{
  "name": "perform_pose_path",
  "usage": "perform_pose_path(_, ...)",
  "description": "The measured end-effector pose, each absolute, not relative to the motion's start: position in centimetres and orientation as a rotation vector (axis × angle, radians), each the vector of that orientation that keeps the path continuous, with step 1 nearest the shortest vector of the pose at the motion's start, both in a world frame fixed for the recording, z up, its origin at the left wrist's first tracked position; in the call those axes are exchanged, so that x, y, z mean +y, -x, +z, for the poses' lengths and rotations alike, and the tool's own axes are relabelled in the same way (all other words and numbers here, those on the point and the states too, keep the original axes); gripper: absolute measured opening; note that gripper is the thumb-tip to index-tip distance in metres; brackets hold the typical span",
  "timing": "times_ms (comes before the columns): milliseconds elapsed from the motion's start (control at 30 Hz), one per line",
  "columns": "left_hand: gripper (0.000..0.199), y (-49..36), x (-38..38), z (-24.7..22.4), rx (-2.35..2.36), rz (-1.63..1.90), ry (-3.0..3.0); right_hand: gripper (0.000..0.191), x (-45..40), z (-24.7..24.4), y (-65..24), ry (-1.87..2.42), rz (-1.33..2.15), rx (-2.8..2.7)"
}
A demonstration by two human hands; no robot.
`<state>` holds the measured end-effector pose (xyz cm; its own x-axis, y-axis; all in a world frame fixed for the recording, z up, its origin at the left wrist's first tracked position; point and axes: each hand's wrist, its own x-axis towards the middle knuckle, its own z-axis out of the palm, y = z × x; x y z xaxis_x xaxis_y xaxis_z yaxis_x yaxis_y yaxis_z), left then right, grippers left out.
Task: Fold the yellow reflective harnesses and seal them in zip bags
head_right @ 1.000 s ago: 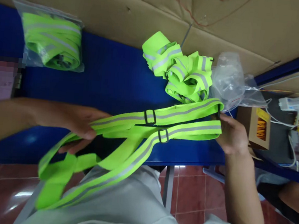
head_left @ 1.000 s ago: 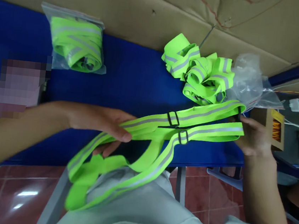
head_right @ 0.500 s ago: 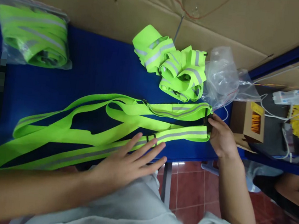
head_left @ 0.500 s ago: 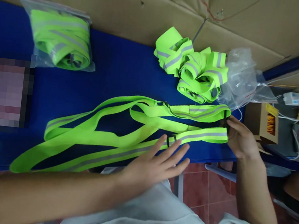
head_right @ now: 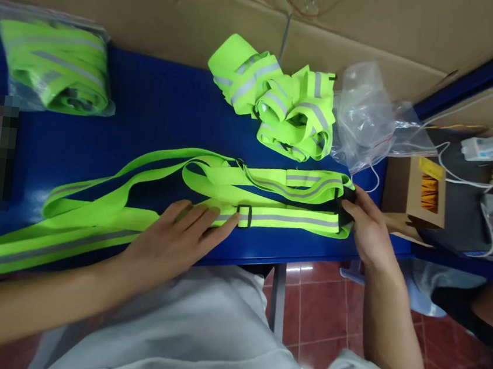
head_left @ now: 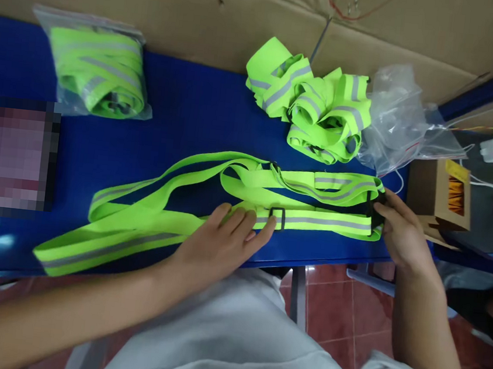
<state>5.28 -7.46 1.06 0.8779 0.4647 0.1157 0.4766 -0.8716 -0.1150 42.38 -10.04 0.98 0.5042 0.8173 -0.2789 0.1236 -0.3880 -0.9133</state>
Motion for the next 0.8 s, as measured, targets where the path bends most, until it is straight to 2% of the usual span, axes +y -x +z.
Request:
perform_pose_path(100,0.047,-4.3,-7.6,0.8,-0.794,-0.143,2.873,0.055,-10.2,0.6,-42.9,1.9,0.87,-0.958)
perform_pose_path(167,0.044,-3.6,-7.5,0.7,-0.843,-0.125,2.84,0.058,-10.3,0.3,-43.2,2.019,0.678,-1.146)
perform_pose_path(267,0.044,-2.6,-7.0,0.8,-0.824,-0.054,2.821,0.062,-10.4,-0.1,-43.3,2.166,0.312,-1.398)
perform_pose_path(333,0.049,-2.3,-6.6,1.1,-0.81,-0.025,2.797,0.062,-10.5,-0.4,-43.2,2.175,0.227,-1.469)
perform_pose_path(500,0.051,-2.7,-6.6,1.0,-0.787,-0.176,2.651,0.058,-10.3,-0.5,-42.8,2.146,0.316,-1.393)
perform_pose_path(633,0.043,-4.8,-7.1,0.8,-0.627,-0.254,2.738,0.056,-10.0,0.0,-42.5,2.112,0.412,-1.327)
perform_pose_path(800,0.041,-9.3,-6.5,0.6,-0.735,-0.268,2.866,0.051,-10.1,0.3,-42.4,2.034,0.551,-1.21)
